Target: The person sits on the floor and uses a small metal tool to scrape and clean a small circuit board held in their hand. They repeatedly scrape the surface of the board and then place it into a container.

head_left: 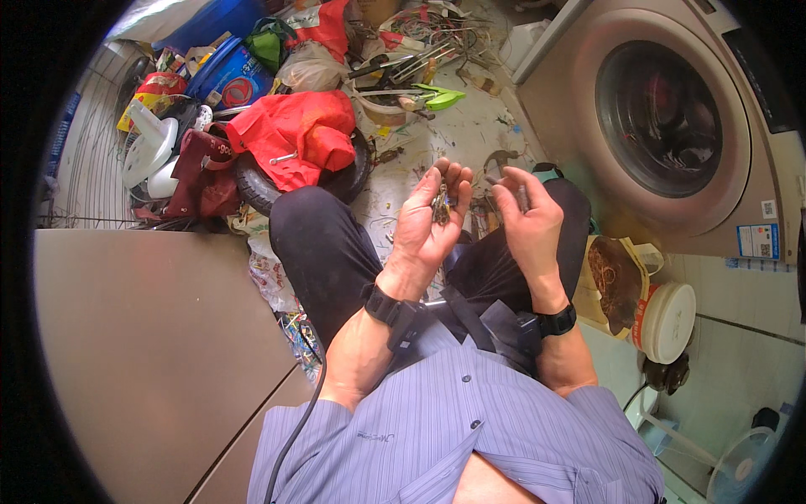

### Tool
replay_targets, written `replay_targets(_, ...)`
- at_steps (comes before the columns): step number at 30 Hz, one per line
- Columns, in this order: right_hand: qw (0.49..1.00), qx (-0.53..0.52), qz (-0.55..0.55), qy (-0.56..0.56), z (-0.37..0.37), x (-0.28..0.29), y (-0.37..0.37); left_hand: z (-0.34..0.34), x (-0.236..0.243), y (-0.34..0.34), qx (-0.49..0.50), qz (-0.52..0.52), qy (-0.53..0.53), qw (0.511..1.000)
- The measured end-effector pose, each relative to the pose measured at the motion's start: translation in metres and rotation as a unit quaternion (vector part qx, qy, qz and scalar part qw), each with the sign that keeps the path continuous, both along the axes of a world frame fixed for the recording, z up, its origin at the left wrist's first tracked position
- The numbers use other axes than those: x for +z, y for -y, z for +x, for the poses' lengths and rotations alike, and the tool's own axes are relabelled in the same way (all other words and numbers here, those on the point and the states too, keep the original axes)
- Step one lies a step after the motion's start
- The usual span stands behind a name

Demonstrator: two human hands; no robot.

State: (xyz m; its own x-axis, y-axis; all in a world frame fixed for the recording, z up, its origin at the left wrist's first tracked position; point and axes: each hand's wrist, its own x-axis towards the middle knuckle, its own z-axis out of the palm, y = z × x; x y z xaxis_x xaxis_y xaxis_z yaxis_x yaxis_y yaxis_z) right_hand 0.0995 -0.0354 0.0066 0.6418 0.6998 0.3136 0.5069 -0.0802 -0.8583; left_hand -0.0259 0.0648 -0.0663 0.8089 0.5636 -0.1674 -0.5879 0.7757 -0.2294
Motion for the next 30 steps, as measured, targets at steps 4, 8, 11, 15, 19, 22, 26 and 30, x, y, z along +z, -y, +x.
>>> replay_targets(4,0.992,0.086,0.014,0.09,-0.013,0.002,0.004,-0.002,-0.002,-0.001,-0.013,0.037,0.041,0.998)
replay_targets(8,0.984,0.157,-0.033,0.08,-0.031,0.004,0.008,0.002,0.003,0.005,-0.014,0.065,0.04,0.997)
replay_targets(11,0.983,0.14,-0.046,0.105,-0.035,0.003,0.003,0.004,0.008,0.01,-0.019,0.068,0.014,0.997)
replay_targets(15,0.983,0.119,-0.043,0.13,-0.029,0.002,-0.001,0.006,0.011,0.01,-0.012,0.076,0.034,0.996)
replay_targets(19,0.98,0.132,-0.027,0.148,-0.028,0.004,0.0,0.005,0.01,0.01,-0.01,0.056,0.041,0.998)
replay_targets(22,0.978,0.142,-0.007,0.152,-0.032,0.006,0.0,0.004,0.011,0.011,-0.014,0.086,0.074,0.993)
replay_targets(26,0.976,0.154,-0.019,0.154,-0.034,0.006,-0.004,0.003,0.015,0.012,-0.03,0.09,0.034,0.995)
replay_targets(30,0.971,0.182,0.017,0.156,-0.032,0.005,-0.004,-0.002,0.021,0.013,-0.021,0.076,0.012,0.997)
